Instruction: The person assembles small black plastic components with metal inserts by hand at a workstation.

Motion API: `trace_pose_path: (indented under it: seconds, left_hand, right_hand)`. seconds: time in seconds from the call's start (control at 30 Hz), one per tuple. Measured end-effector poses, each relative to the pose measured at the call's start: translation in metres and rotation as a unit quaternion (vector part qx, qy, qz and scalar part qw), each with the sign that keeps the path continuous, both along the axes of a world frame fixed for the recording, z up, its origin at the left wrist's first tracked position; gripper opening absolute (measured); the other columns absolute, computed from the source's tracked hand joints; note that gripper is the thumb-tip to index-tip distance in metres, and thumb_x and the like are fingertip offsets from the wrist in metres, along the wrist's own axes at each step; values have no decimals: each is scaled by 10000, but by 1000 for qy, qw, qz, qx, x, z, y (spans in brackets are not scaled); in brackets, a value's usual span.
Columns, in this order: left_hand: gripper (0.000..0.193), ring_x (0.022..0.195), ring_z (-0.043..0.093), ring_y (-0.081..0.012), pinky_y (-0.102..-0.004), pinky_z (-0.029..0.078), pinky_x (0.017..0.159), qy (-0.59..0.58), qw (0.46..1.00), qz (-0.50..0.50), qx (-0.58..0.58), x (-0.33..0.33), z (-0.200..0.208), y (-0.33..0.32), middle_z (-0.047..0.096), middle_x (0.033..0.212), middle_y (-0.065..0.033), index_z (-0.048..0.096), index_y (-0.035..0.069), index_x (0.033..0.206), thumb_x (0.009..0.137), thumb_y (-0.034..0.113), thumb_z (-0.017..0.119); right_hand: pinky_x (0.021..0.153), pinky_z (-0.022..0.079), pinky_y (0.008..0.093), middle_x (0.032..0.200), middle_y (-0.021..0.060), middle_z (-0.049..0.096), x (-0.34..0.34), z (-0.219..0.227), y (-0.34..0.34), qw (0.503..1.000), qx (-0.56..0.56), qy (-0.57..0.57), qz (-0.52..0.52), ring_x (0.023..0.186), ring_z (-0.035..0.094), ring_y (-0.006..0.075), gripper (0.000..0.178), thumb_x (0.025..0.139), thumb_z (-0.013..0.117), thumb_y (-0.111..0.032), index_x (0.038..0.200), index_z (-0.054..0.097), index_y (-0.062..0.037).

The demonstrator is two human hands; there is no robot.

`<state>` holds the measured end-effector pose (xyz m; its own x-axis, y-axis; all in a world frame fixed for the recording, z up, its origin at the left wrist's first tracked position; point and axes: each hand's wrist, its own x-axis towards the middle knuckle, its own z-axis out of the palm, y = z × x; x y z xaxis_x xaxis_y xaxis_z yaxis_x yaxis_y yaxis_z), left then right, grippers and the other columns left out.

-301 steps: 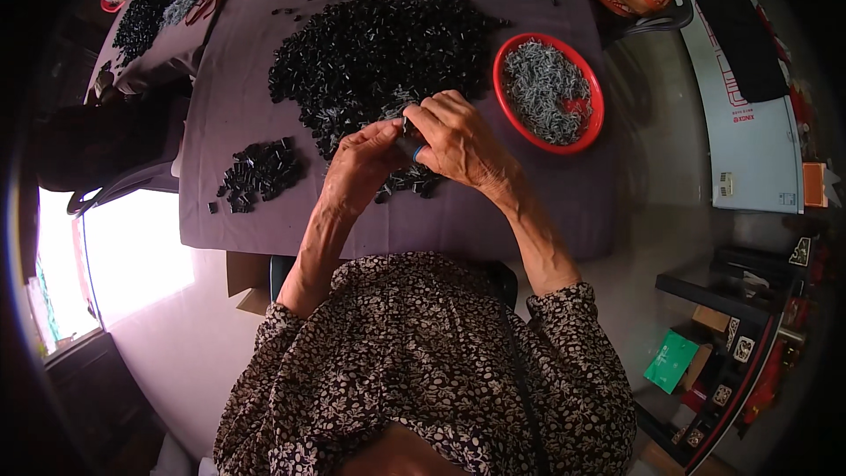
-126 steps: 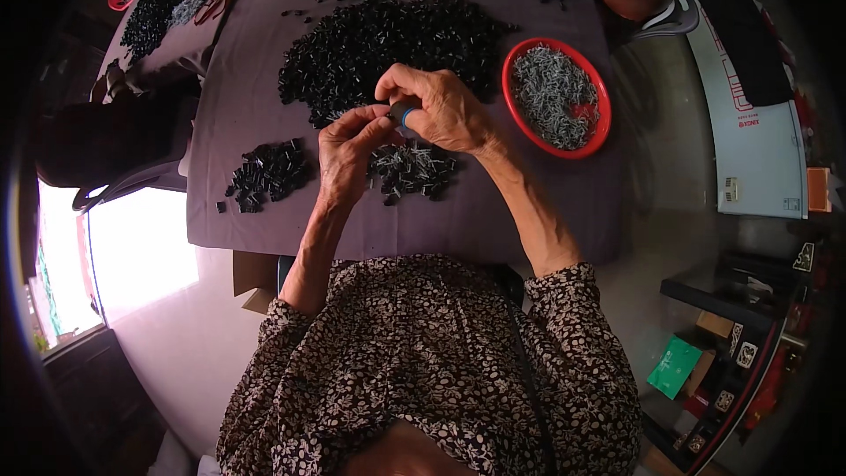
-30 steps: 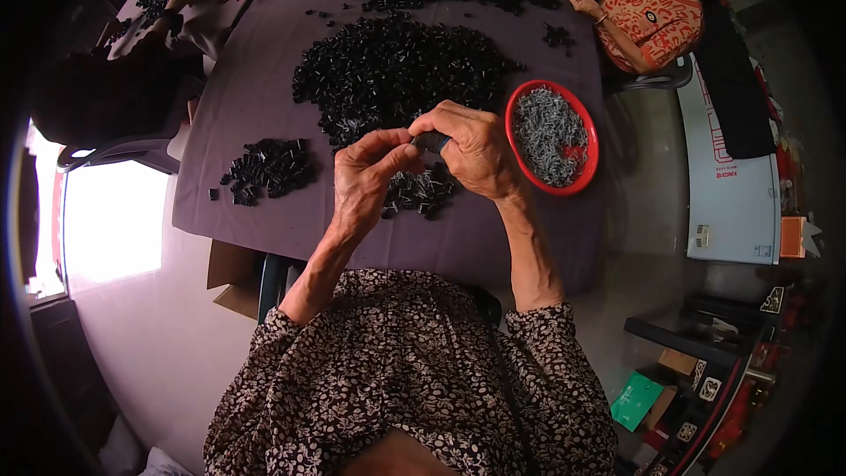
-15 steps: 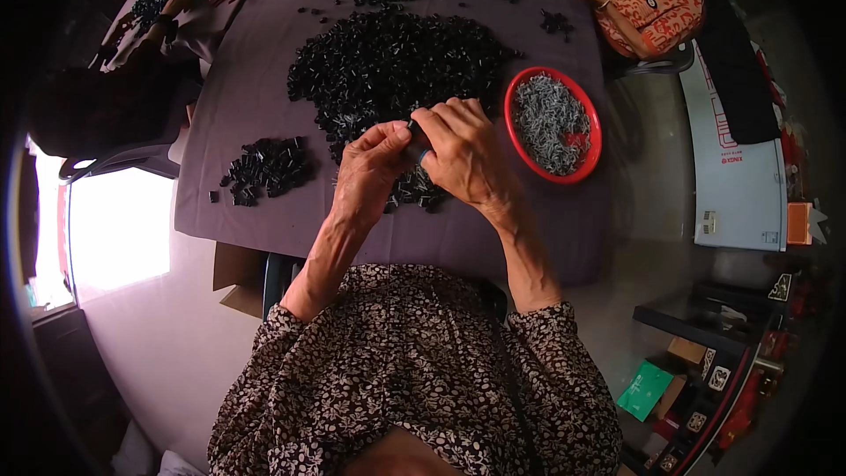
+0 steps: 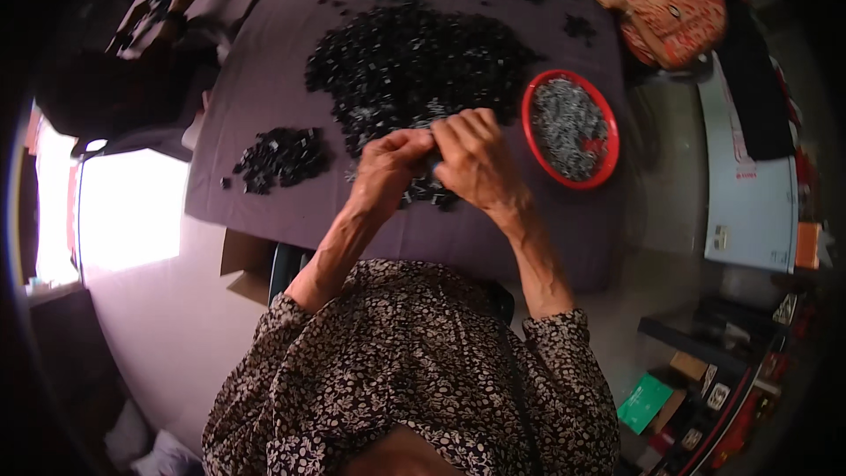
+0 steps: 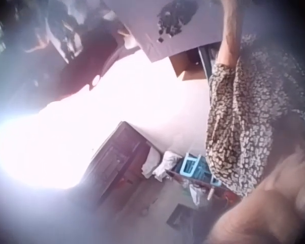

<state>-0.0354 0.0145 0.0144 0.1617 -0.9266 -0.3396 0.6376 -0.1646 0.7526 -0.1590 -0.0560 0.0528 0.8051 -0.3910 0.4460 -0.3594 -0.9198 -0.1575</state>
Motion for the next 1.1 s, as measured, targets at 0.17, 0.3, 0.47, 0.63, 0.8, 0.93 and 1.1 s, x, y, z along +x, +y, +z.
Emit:
trace_pose_path:
  seconds: [0.17, 0.3, 0.47, 0.63, 0.8, 0.93, 1.1]
  left_hand:
    - [127, 734, 544, -68, -210, 444, 688, 53, 996, -55, -45, -3, -9, -3, 605, 813, -10, 617, 11, 882, 827, 124, 598]
    - [115, 735, 545, -73, -209, 451, 679, 5, 994, -106, 8, -7, -19, -3, 585, 813, -5, 602, 20, 872, 829, 127, 596]
    - [158, 704, 533, -81, -205, 439, 614, 10, 991, -128, 43, -19, -32, 13, 573, 785, -11, 594, 6, 880, 799, 138, 625]
    - [106, 732, 531, -80, -258, 482, 710, -1, 984, -167, 65, -26, -35, 19, 552, 792, 2, 576, 32, 840, 841, 138, 584]
    - [127, 702, 561, -109, -291, 519, 685, 18, 986, -159, 53, -24, -34, 19, 554, 770, -20, 577, 8, 851, 822, 130, 599]
    - [117, 710, 593, -142, -294, 520, 673, -20, 994, -104, 39, -8, -39, 21, 608, 795, -61, 592, 8, 841, 818, 123, 593]
    - [160, 637, 566, -107, -226, 455, 606, -424, 905, 33, -21, 58, -29, 18, 629, 748, -72, 619, 0, 908, 806, 122, 598]
  right_hand:
    - [681, 423, 378, 782, 125, 517, -14, 3, -3, 998, 38, 45, 20, 756, 503, 297, 338, 504, 613, 13, 830, 524, 4]
    - [618, 402, 371, 677, 97, 478, -25, -11, -10, 997, 21, 11, 67, 666, 485, 256, 221, 512, 615, -67, 691, 492, -29]
    - [586, 385, 351, 640, 74, 457, -41, -37, 3, 996, 51, 10, 66, 639, 483, 239, 230, 480, 629, -96, 640, 470, -48]
    - [543, 357, 347, 596, 70, 402, -53, -53, 10, 996, 53, -21, 73, 582, 442, 234, 211, 476, 597, -96, 605, 438, -45]
    - [545, 369, 336, 592, 64, 409, -52, -56, 10, 995, 54, -42, 75, 589, 467, 227, 214, 500, 599, -85, 594, 409, -57]
    - [590, 433, 339, 640, 75, 512, -44, -62, 5, 988, 135, -21, 77, 629, 543, 236, 169, 592, 597, -37, 739, 515, -23]
    - [614, 492, 315, 789, 98, 611, -63, -91, -39, 954, 239, -126, -128, 704, 609, 243, 347, 623, 515, 97, 932, 581, -46]
